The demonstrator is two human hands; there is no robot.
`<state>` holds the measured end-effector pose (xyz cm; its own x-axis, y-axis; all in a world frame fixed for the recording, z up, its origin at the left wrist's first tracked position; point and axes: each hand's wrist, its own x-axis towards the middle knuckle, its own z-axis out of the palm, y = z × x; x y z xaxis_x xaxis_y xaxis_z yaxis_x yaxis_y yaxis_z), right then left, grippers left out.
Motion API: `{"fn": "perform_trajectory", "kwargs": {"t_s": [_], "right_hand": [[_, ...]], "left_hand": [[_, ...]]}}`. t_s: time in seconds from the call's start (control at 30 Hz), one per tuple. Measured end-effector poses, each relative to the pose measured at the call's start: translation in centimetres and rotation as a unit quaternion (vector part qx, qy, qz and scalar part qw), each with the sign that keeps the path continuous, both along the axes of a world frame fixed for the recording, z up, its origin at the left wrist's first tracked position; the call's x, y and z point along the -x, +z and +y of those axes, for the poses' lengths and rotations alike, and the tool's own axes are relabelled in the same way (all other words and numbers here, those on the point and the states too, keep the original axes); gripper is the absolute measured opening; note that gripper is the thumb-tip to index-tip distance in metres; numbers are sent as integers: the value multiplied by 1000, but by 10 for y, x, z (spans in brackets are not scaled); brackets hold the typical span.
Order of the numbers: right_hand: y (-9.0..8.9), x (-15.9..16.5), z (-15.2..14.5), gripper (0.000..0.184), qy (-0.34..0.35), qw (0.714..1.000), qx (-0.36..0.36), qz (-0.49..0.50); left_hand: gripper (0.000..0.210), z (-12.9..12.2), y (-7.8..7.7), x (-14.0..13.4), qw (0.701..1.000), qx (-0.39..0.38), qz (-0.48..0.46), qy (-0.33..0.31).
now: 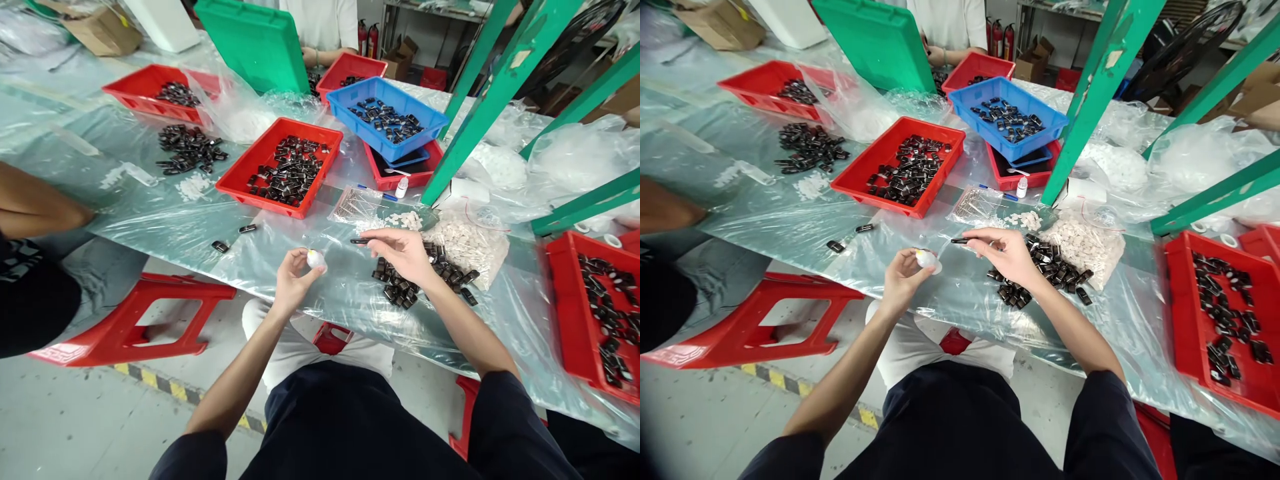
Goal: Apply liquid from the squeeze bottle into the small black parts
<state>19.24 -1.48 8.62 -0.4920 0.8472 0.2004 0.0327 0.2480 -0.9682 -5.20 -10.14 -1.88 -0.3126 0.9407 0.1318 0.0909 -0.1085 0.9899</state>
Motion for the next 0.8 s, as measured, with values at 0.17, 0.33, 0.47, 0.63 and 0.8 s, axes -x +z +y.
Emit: {"fn": "perform_trajectory", "kwargs": {"t_s": [0.17,0.33,0.47,0.63,0.8], "right_hand": [[1,1,-3,43,14,999,7,30],[3,1,-3,46,23,1000,10,5],[2,3,-2,43,32,999,10,11],[4,2,-5,40,30,1000,5,-7],[7,0,-6,37,30,999,6,-25]], "left_hand": [[52,-2,-2,0,994,-8,104,13],[24,-29,4,4,922,-119,351,107],[13,-39,5,-6,875,-156,449,-92],[23,-30,9,-17,829,-127,519,-163],[23,-32,19,-17,864,-84,455,-198]]}}
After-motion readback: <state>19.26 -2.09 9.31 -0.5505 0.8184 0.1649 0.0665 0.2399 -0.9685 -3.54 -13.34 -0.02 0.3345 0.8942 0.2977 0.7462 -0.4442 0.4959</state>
